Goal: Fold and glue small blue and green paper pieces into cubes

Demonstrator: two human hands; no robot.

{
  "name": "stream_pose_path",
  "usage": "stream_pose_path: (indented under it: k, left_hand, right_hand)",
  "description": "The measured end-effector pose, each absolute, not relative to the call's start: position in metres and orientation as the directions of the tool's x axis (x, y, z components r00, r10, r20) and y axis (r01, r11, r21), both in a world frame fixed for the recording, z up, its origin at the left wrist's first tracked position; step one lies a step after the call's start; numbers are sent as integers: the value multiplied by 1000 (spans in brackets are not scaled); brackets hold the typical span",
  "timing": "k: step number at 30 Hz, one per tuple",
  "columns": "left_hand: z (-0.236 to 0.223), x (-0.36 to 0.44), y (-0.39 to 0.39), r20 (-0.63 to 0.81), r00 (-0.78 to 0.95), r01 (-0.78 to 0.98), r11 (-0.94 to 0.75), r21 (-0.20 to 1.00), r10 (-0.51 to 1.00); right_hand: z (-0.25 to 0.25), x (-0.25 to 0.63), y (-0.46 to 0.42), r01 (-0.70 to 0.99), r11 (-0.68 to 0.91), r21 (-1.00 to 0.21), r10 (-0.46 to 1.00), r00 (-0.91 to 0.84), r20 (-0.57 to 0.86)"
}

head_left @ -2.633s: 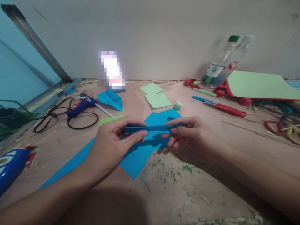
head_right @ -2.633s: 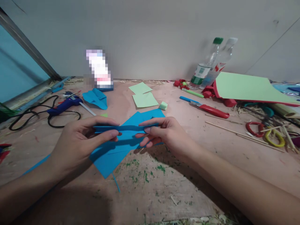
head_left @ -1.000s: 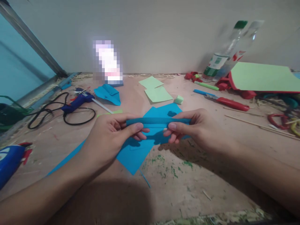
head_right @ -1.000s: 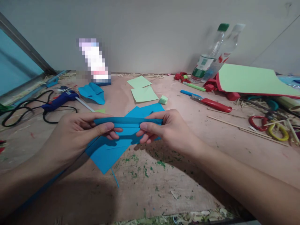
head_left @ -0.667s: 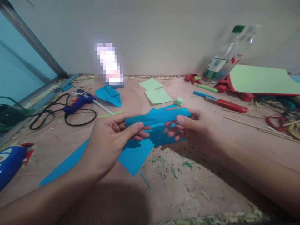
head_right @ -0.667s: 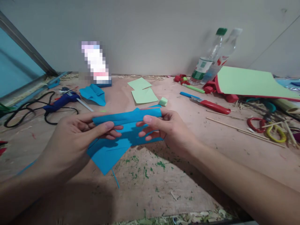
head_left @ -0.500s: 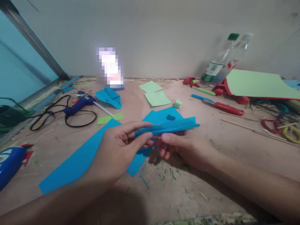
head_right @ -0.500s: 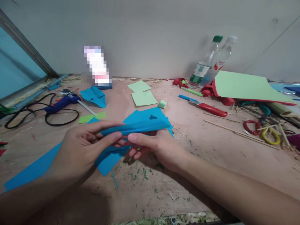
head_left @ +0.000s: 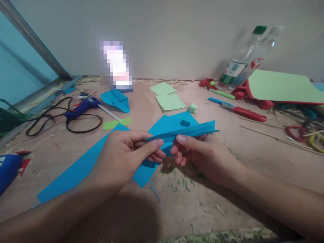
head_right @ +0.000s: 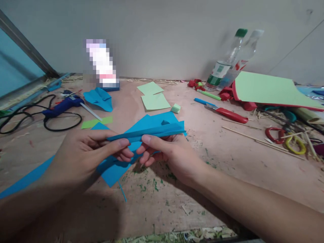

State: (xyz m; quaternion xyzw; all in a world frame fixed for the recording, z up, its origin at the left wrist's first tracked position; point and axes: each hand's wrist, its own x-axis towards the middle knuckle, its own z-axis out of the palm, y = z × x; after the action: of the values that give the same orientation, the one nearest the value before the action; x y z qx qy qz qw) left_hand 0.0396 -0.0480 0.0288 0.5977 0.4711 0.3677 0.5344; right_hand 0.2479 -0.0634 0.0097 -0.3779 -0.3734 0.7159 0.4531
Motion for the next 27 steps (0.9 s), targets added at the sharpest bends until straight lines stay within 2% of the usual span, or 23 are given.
stream_pose_path:
  k: [9, 15, 21, 27]
  left_hand:
    - [30, 34, -47, -12, 294, 223, -56, 973, 956]
    - [28, 37, -46, -56, 318, 143, 11, 990, 946]
    - [26, 40, -46, -76, 339, 156, 24, 987, 938]
    - [24, 42, -49, -80, 367, 98, 47, 994, 927]
  right_hand:
    - [12, 249, -64, -365, -310, -878, 935, -285, -212]
    - [10, 247, -64, -380, -300, -875, 940, -274, -203]
    - [8, 247, -66, -361, -289, -887, 937, -295, -186]
    - [9, 243, -68, -344, -308, -887, 935, -284, -214]
